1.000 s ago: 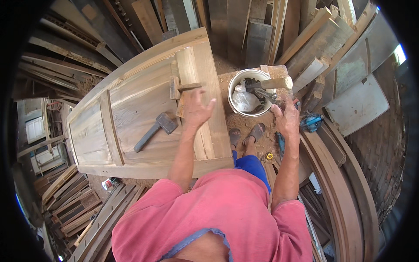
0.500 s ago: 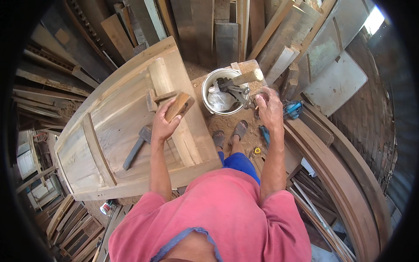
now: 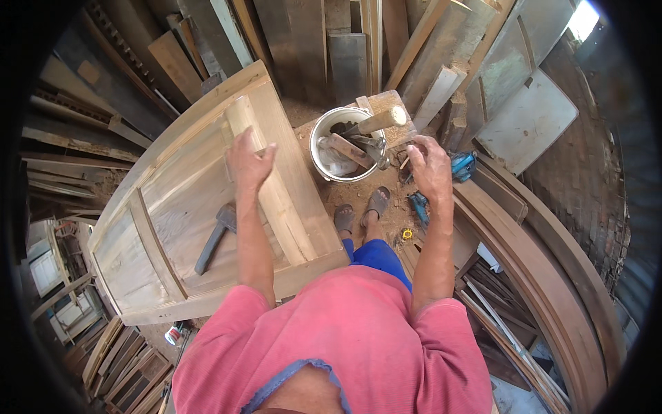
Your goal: The person prepares a wooden door for repair by organizing small hardware components from a container and a plastic bag, and then checks a power drill.
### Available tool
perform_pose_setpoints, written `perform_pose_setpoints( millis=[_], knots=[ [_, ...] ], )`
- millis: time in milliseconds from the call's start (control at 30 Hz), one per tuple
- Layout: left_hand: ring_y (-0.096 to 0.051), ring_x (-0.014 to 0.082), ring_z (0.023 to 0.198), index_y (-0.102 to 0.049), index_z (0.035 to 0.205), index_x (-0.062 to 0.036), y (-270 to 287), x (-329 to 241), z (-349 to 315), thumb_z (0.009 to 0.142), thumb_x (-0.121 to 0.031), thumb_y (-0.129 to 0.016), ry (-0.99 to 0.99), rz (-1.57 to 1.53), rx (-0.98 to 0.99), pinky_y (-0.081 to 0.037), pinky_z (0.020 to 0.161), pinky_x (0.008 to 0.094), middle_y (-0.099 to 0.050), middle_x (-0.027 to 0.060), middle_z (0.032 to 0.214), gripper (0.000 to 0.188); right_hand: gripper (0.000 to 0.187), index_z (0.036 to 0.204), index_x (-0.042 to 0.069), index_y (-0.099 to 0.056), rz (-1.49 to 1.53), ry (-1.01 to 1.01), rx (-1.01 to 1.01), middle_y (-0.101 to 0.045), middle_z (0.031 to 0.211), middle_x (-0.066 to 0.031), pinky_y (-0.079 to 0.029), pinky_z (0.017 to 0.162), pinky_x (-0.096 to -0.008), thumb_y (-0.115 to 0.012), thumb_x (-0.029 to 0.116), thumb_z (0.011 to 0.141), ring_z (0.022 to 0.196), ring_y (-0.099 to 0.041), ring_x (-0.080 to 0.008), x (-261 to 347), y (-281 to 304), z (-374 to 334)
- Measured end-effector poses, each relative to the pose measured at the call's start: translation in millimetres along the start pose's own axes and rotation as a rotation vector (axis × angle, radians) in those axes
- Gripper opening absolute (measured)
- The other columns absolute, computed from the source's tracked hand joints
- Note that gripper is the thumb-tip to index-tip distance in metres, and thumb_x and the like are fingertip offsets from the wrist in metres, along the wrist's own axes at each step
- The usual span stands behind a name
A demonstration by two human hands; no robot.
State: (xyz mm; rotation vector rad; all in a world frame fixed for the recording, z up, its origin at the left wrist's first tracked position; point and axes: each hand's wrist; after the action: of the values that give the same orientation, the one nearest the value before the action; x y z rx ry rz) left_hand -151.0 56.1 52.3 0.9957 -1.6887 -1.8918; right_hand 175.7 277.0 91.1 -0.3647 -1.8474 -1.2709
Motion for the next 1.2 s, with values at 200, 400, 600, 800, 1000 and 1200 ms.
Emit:
perform_pose_setpoints(
  millis=[200, 400, 600, 800, 1000, 1200],
  knots=[
    [-0.056, 0.0426, 0.128, -0.044, 0.144, 0.0062, -47, 113, 0, 0.085, -0.04, -0.072, 0.459, 0.003, 0.275, -0.044, 0.108, 0.0488, -0.057, 0.0328, 0.134, 0.08, 0.039, 0.12, -0.008, -0.066, -0.022, -0.052, 0.014, -0.072, 0.111, -0.0217, -0.053, 0.092, -0.0363, -0.065, 0.019, 0.093, 0.101, -0.071, -0.0265, -14, 14, -12],
    [-0.07, 0.0429, 0.103, -0.058, 0.124, 0.0055, -70, 195, -27, 0.085, -0.036, -0.071, 0.396, -0.415, -0.065, -0.054, 0.09, 0.0487, -0.071, 0.0294, 0.106, 0.058, 0.039, 0.12, -0.007, -0.067, 0.028, 0.038, 0.032, -0.072, 0.109, -0.0222, -0.053, 0.091, -0.037, -0.065, 0.02, 0.093, 0.099, -0.071, -0.0269, 10, -8, -6],
    [-0.073, 0.0285, 0.08, -0.061, 0.121, -0.009, 40, -12, -26, 0.088, -0.026, -0.073, 0.051, -0.652, 0.108, -0.057, 0.073, 0.04, -0.073, 0.0165, 0.092, 0.039, 0.038, 0.118, -0.007, -0.068, -0.04, 0.018, 0.004, -0.073, 0.105, -0.0226, -0.054, 0.089, -0.0382, -0.065, 0.021, 0.092, 0.096, -0.072, -0.0301, -2, -2, -11],
    [-0.053, 0.04, 0.124, -0.052, 0.141, -0.0128, -28, -73, -43, 0.086, -0.018, -0.077, -0.355, -0.534, 0.131, -0.039, 0.104, 0.0511, -0.053, 0.0222, 0.14, 0.061, 0.037, 0.115, -0.005, -0.069, 0.02, 0.058, 0.061, -0.073, 0.104, -0.0223, -0.054, 0.089, -0.04, -0.065, 0.023, 0.091, 0.096, -0.072, -0.0323, 15, -25, -19],
    [-0.023, 0.0504, 0.148, -0.06, 0.136, -0.0081, -45, -72, -61, 0.087, -0.036, -0.074, -0.411, -0.214, 0.19, -0.013, 0.12, 0.0613, -0.032, 0.0257, 0.16, 0.058, 0.031, 0.104, -0.004, -0.069, -0.042, 0.049, 0.027, -0.073, 0.097, -0.0216, -0.054, 0.083, -0.0409, -0.065, 0.025, 0.092, 0.091, -0.071, -0.0318, 3, -9, -29],
    [-0.028, 0.0474, 0.145, -0.067, 0.127, -0.0041, -39, -77, -58, 0.089, -0.042, -0.07, -0.27, -0.242, 0.323, -0.022, 0.117, 0.059, -0.035, 0.0303, 0.156, 0.054, 0.032, 0.11, -0.002, -0.066, 0.193, -0.196, 0.312, -0.069, 0.085, -0.0162, -0.053, 0.075, -0.0399, -0.062, 0.026, 0.096, 0.077, -0.067, -0.0279, 9, -41, -75]
  ],
)
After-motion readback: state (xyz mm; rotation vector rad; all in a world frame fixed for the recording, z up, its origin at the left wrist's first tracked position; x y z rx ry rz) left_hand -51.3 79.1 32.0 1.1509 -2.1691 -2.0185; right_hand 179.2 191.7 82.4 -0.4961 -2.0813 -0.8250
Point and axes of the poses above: each hand's wrist, its own z-axis towards the middle knuckle, its own y-axis out of the back of the hand, x = y × z
